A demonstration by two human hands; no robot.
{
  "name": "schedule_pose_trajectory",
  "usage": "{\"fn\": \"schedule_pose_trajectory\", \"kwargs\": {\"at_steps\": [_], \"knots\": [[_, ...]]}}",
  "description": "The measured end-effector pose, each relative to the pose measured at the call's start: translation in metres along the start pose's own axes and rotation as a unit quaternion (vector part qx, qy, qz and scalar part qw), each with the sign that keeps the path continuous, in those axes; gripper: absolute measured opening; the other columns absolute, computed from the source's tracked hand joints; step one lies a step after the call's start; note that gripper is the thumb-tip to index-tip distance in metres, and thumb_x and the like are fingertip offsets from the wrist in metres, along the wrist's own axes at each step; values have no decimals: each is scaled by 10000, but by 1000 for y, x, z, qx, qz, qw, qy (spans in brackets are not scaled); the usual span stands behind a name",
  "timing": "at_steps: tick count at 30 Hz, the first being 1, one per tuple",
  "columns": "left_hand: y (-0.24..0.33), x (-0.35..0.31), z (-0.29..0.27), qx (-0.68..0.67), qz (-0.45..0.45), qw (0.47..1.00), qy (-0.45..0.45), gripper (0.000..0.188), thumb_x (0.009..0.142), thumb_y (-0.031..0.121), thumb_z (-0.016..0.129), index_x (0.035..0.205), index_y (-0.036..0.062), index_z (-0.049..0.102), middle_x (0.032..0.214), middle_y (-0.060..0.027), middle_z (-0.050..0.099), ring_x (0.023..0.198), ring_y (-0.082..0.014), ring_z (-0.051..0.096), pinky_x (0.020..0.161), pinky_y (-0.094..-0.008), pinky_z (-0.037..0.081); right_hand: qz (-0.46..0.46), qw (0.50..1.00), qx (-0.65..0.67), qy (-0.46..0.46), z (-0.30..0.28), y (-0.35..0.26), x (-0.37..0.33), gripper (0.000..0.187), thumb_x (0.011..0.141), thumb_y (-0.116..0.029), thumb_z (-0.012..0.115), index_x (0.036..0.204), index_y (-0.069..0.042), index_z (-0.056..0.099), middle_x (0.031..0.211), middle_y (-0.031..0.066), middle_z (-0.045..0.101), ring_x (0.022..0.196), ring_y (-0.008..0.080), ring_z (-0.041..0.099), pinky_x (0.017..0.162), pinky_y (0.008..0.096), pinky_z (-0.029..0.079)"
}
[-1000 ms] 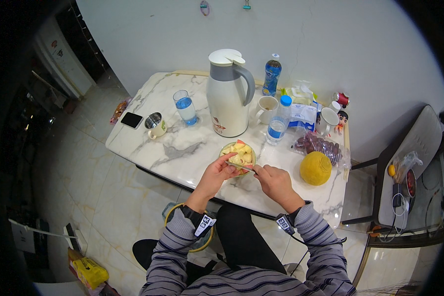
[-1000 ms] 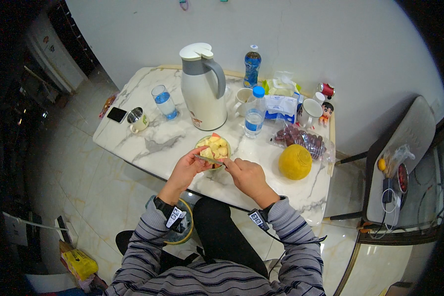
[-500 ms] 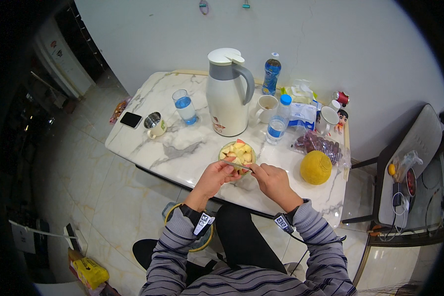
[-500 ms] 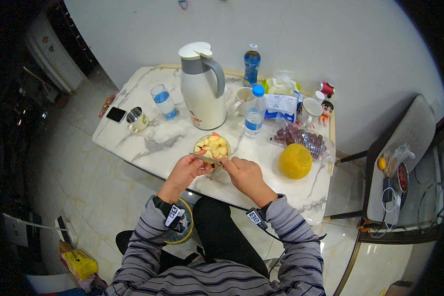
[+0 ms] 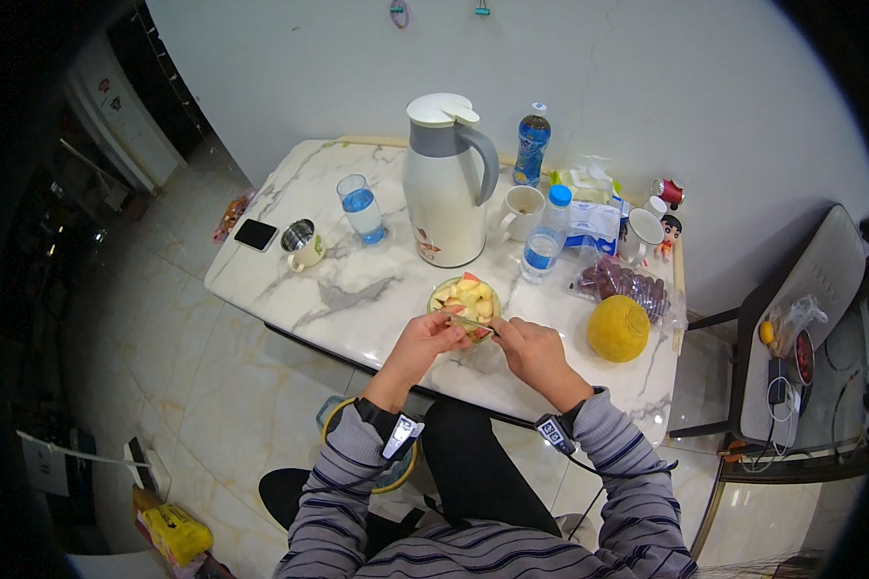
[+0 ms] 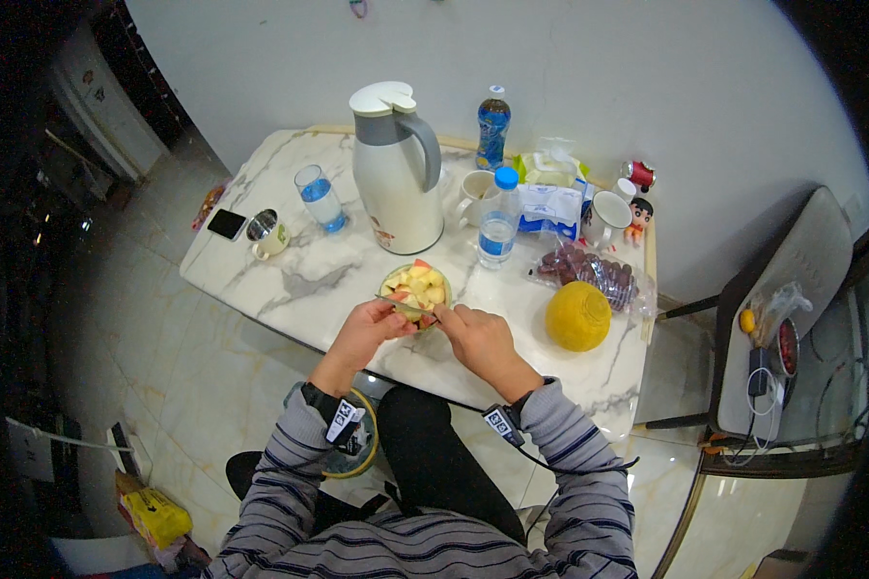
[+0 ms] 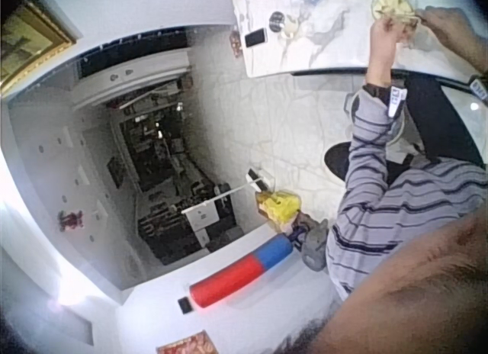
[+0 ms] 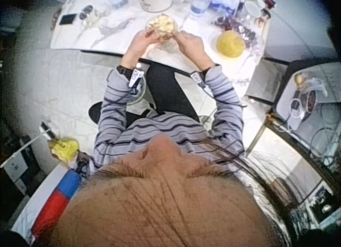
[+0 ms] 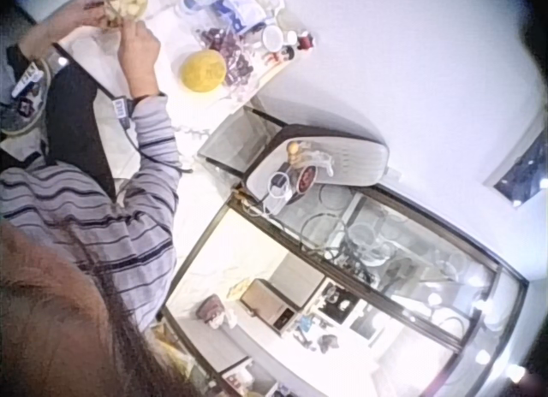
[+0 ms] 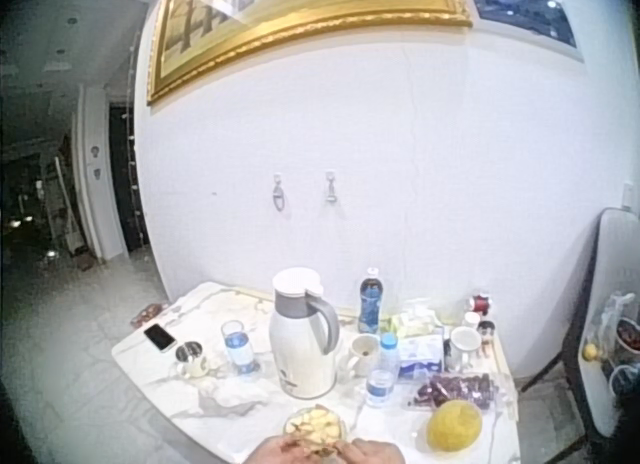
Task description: The person cuts an apple into small pieces using a knife and places them into a bowl. After finishing, they move to the kitchen sink, rinse the knife, and place it on a cutting board.
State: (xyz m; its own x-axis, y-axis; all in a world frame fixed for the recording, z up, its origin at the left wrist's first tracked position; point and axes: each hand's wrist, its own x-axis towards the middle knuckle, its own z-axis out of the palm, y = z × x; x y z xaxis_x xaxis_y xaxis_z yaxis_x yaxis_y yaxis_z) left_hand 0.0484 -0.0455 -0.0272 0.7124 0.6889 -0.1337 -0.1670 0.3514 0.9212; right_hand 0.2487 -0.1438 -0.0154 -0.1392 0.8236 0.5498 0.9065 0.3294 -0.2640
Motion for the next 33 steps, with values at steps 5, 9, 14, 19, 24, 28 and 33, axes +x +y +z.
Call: {"fn": "schedule_pose_trajectory", "kwargs": {"at_steps": [5,9,14,19,24,28,33], "knots": [[2,-3,11,54,43,998,7,413,962,86,558,1345,-40,469,1169,-94,618,1015,-160,614,919,-315,516,8,1000,6,-19,0,2,0,270,841,-187,666,1089,-98,605,716,61,581,599,234,620,504,366,485],[5,-2,3,-40,-75,996,9,394,943,49,579,1315,-41,484,1201,-97,616,1070,-158,595,949,-299,488,5,1000,19,-3,2,2,2,237,849,-194,660,1056,-96,601,714,65,586,607,244,624,504,371,487],[-2,1,3,107,83,991,-4,421,947,66,575,1346,-26,475,1202,-89,610,1036,-158,606,926,-303,504,14,999,39,-16,3,2,5,202,852,-192,657,1016,-95,591,719,68,590,619,253,630,505,379,486],[1,-2,0,23,10,1000,-2,422,943,62,578,1348,-16,486,1197,-93,617,1022,-173,621,926,-315,506,0,999,34,-11,7,2,6,207,854,-189,653,1027,-99,585,720,67,586,615,252,628,505,380,486],[-3,1,3,32,67,997,11,387,943,68,577,1309,-36,505,1176,-107,626,1028,-183,625,925,-312,508,7,1000,7,-20,12,4,7,207,855,-167,631,1047,-103,583,718,62,574,610,244,627,504,375,490],[-13,4,12,-15,99,993,62,381,940,68,583,1296,-43,503,1154,-93,629,1023,-156,613,916,-289,498,18,1000,-13,-11,20,1,10,225,853,-148,609,1073,-112,580,723,57,575,607,233,629,506,368,497],[-20,2,24,-34,110,984,136,396,939,44,582,1315,-39,489,1135,-72,622,991,-115,594,900,-253,484,50,998,-38,-14,27,-8,8,245,859,-173,602,1096,-117,571,732,55,580,601,237,632,504,361,503]]}}
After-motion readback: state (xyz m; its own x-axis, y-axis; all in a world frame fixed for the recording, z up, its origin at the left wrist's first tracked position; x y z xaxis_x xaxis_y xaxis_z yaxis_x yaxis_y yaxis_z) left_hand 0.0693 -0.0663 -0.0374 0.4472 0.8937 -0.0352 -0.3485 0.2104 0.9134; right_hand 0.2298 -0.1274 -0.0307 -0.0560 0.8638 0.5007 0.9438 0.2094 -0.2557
